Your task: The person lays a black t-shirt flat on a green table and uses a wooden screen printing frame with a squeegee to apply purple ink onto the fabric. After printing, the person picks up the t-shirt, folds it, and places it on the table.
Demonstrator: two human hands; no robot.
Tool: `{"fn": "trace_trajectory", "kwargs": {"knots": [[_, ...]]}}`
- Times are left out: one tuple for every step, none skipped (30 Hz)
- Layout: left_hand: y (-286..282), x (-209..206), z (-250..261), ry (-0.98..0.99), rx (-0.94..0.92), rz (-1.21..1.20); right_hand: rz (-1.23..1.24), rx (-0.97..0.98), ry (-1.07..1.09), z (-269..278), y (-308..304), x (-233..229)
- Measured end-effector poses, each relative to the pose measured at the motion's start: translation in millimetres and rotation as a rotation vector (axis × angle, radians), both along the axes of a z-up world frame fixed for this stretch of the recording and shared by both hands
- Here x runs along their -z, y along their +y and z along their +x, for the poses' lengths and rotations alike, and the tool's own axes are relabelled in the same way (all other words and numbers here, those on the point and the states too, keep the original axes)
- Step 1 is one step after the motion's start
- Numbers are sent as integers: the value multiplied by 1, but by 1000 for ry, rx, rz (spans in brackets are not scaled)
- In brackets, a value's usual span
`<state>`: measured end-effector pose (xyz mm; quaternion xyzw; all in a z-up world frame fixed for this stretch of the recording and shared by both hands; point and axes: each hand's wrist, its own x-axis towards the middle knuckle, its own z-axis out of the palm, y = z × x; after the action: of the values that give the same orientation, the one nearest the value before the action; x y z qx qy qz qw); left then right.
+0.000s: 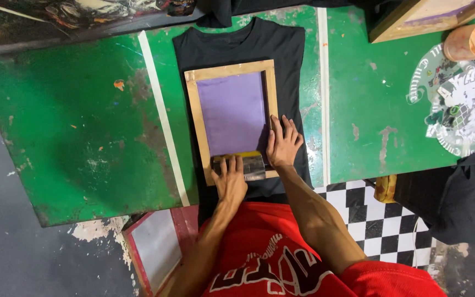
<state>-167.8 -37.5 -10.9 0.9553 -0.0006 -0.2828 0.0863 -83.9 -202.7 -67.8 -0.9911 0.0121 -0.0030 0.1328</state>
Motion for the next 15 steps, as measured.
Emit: {"fn": "trace_trajectory", "kwargs": {"knots": [[1, -5, 5, -88, -13, 15, 5, 2, 5, 0, 0, 0], [3, -1, 18, -91, -14, 14, 4, 2, 2, 0, 1, 0], [5, 2, 30, -164, -13, 47, 10, 2, 5, 1, 2, -1], [7, 4, 41, -235, -9, 78, 16, 5, 11, -1, 1, -2], [8, 10, 65, -234, -6, 75, 14, 8, 11, 1, 0, -2], [11, 15, 87, -331, -7, 126, 8, 3, 1, 1, 0, -1], [14, 21, 108, -428, -7, 176, 3, -2, -8, 1, 0, -1], [15, 21, 127, -429, -6, 174, 0, 0, -9, 1, 1, -1], [17, 22, 147, -473, -25, 156, 9, -3, -16, 1, 1, -1], [19, 22, 167, -518, -42, 138, 17, -5, -23, 1, 1, -1], [18, 34, 179, -519, -40, 135, 15, -2, -24, 3, -1, -1], [20, 46, 188, -432, -40, 154, 12, -3, -30, 2, 0, -1], [21, 57, 197, -346, -39, 172, 10, -3, -37, 2, 0, -1], [21, 58, 196, -345, -42, 173, 10, -6, -37, 1, 0, -2], [20, 58, 194, -279, -51, 147, 10, -5, -37, 0, 0, -3]]}}
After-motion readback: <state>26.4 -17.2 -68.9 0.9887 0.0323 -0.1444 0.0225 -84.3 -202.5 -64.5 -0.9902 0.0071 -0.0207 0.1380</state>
